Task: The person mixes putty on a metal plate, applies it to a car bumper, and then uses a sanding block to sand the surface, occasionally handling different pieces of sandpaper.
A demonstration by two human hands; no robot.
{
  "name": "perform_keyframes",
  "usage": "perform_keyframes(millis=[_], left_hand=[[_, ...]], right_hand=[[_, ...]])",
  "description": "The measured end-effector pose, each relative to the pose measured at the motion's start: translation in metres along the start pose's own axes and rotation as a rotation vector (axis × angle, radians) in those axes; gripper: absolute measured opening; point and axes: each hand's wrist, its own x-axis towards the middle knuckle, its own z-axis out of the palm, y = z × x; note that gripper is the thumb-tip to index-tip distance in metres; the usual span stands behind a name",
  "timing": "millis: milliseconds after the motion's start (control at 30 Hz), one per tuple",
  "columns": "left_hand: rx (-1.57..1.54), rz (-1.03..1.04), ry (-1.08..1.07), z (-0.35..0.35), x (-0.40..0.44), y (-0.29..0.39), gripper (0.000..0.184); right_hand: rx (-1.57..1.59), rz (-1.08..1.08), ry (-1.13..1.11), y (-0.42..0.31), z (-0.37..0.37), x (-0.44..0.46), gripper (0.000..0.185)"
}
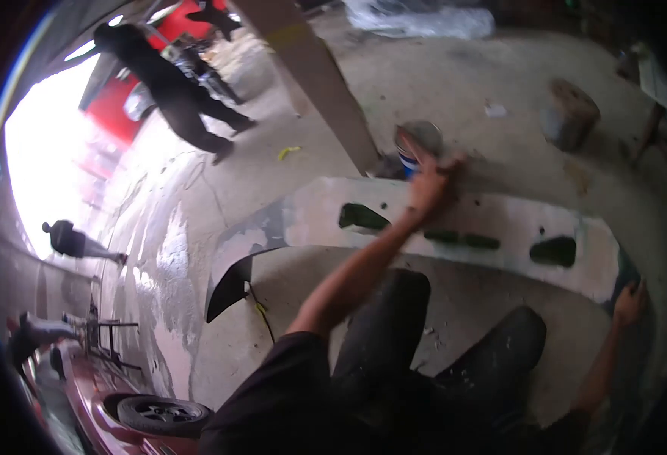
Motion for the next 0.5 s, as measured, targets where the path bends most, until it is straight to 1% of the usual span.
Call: perform_keyframes(millis=[33,67,100,133,167,200,267,300,333,367,400,433,467,500], left_hand=[[0.157,0.083,-0.013,-0.057,-0.008,-0.01,0.043],[0.128,-0.094,-0.079,-0.095,-0.017,-0.03,0.047],[0.112,-0.272,-0.141,-0.134,-0.026,-0.051,0.051],[0.168,-0.398,-0.202,-0.152,-0.031,-0.087,0.054],[0.374,-0.349,-0.073,-0.143,-0.039,-0.137,0.055],[0.458,-0.437,-0.153,-0.153,-0.038,-0.135,0.057],[0.436,-0.318,-0.019,-0.13,-0.032,-0.114,0.059],[0.292,-0.264,-0.021,-0.108,-0.024,-0.085,0.06],[0.15,-0.213,-0.022,-0.082,-0.014,-0.041,0.061],[0.137,-0.089,-0.02,-0.059,-0.006,0.012,0.06],[-0.007,-0.067,-0.136,-0.05,-0.003,0.08,0.062],[-0.018,0.097,-0.075,-0.012,-0.003,0.119,0.049],[0.003,0.182,-0.093,0.002,-0.007,0.161,0.031],[0.023,0.267,-0.11,0.014,-0.009,0.203,0.022]], right_hand=[[0.012,-0.014,0.049,0.002,0.001,-0.003,0.052],[0.04,0.033,0.023,-0.004,-0.005,-0.008,0.053],[-0.018,0.104,-0.021,-0.01,-0.007,-0.008,0.054],[-0.055,0.057,0.015,0.0,0.013,-0.004,0.055],[-0.023,0.127,-0.019,-0.011,0.006,-0.007,0.056],[-0.02,0.145,-0.025,-0.02,-0.003,-0.01,0.058],[-0.024,0.163,-0.038,-0.027,-0.01,-0.011,0.057],[-0.014,0.163,-0.029,-0.026,-0.011,-0.01,0.057],[-0.002,0.16,-0.019,-0.025,-0.01,-0.009,0.057],[0.01,0.154,-0.01,-0.025,-0.009,-0.01,0.056],[0.024,0.154,-0.012,-0.026,-0.008,-0.011,0.057],[0.036,0.153,-0.011,-0.025,-0.009,-0.011,0.057],[0.049,0.155,-0.015,-0.024,-0.012,-0.012,0.057],[0.043,0.164,-0.031,-0.026,-0.016,-0.013,0.057]])
